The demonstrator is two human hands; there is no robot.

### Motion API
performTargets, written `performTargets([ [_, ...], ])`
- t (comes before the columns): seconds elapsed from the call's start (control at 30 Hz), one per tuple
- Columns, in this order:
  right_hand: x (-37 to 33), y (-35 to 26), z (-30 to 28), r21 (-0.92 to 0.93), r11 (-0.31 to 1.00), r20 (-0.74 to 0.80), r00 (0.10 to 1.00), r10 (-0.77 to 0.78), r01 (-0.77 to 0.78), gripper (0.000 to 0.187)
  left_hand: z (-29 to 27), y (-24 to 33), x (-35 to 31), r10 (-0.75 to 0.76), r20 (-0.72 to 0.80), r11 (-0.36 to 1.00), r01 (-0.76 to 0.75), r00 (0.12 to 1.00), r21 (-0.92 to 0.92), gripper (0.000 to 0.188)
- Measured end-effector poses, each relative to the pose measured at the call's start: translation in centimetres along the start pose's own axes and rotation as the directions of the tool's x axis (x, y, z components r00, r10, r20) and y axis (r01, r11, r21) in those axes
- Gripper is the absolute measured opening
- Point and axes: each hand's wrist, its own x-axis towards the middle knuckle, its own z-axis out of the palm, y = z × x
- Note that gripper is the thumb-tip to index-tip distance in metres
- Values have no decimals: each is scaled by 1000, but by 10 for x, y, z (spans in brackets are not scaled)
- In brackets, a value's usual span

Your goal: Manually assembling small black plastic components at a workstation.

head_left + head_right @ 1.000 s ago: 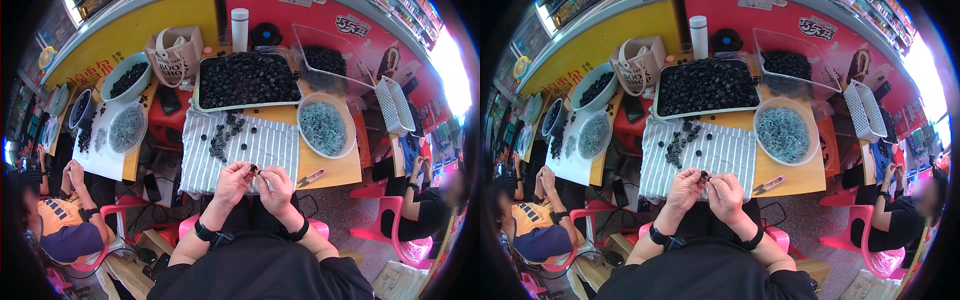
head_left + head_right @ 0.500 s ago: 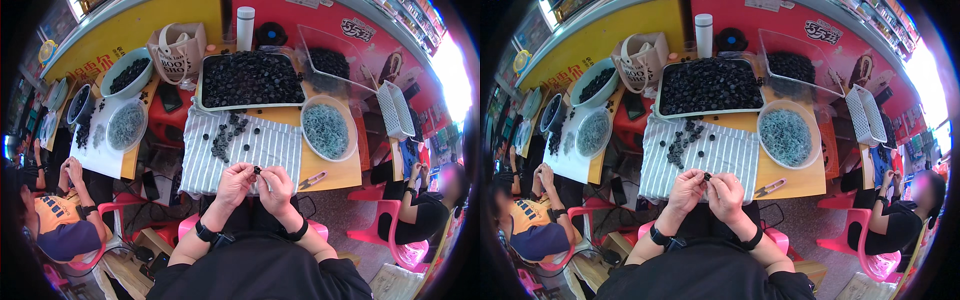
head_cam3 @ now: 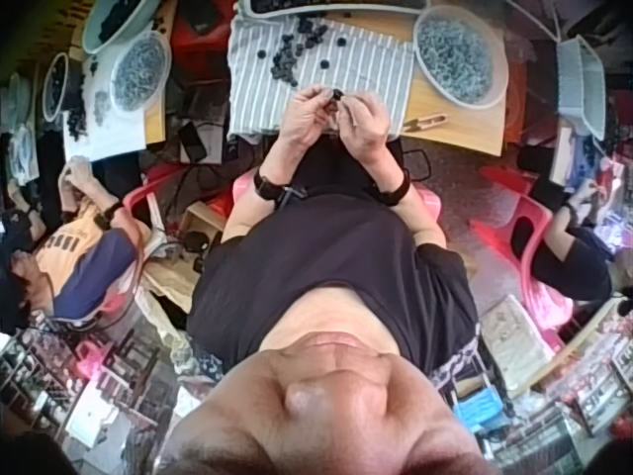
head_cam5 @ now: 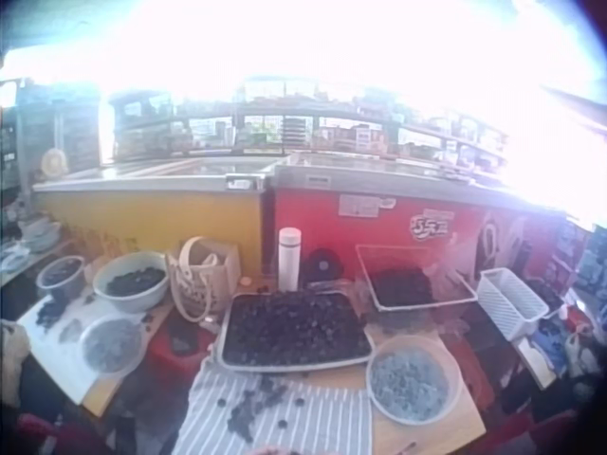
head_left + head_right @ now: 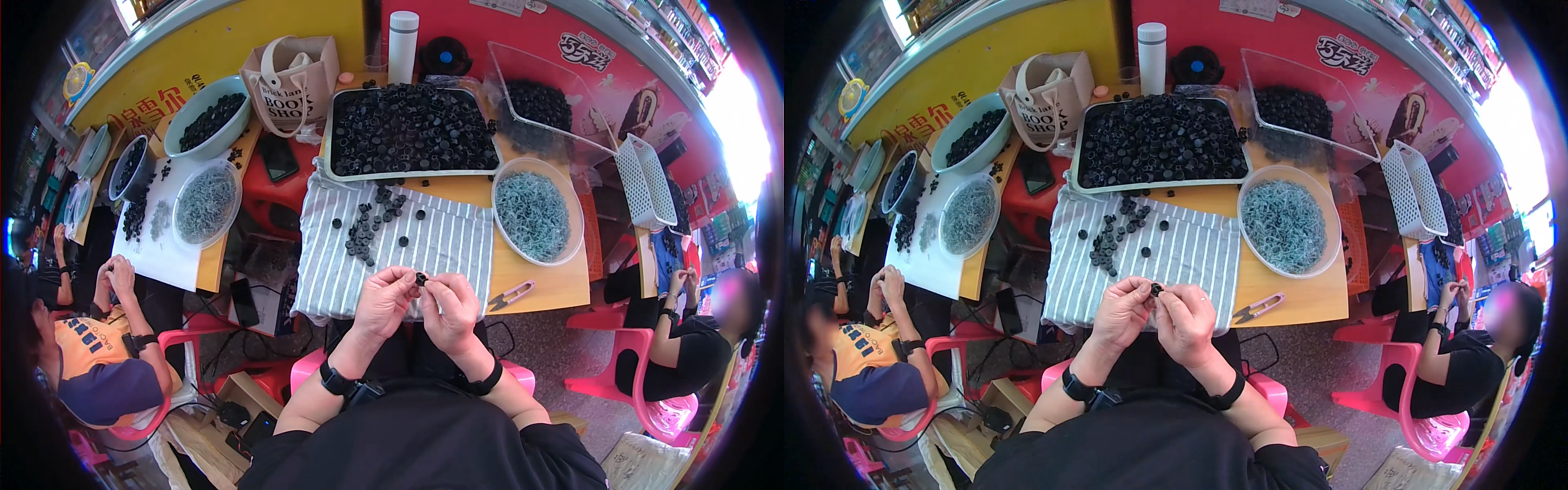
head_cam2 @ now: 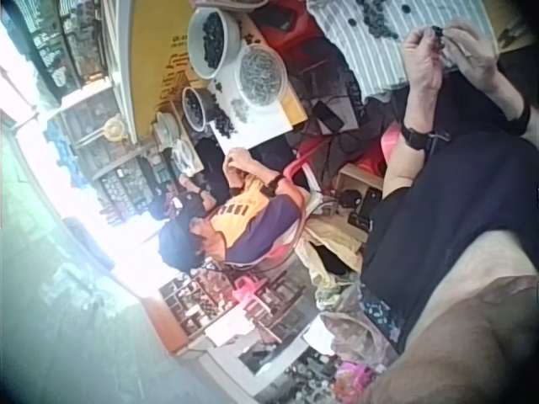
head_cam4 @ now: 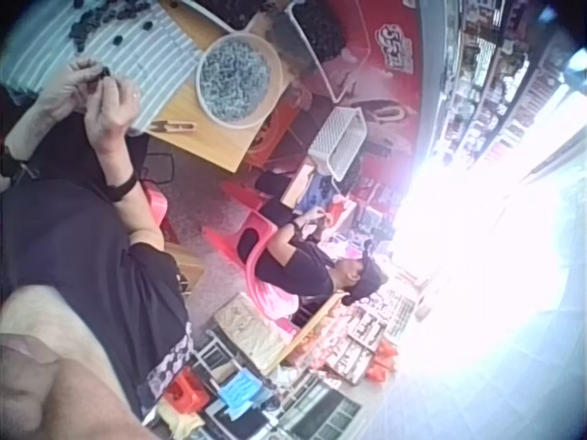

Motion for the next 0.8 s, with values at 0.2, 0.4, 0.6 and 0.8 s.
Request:
performTargets([
  [0.2,1,-1,2,-4,1000,1,1000,-11,11,21,2,0,-1,0,-18,1000,0,1000,1,10],
  [0.4,-2,2,4,9,1000,-5,1000,-14,14,22,3,0,-1,11,-11,1000,-11,1000,13,10],
  [0.6,-5,4,4,47,999,-18,1000,2,-2,21,2,-2,-1,23,-6,1000,-22,1000,6,14],
  [0.8,-5,4,4,24,997,7,998,-68,67,25,-1,-3,-2,30,-9,1000,-30,1000,5,16],
])
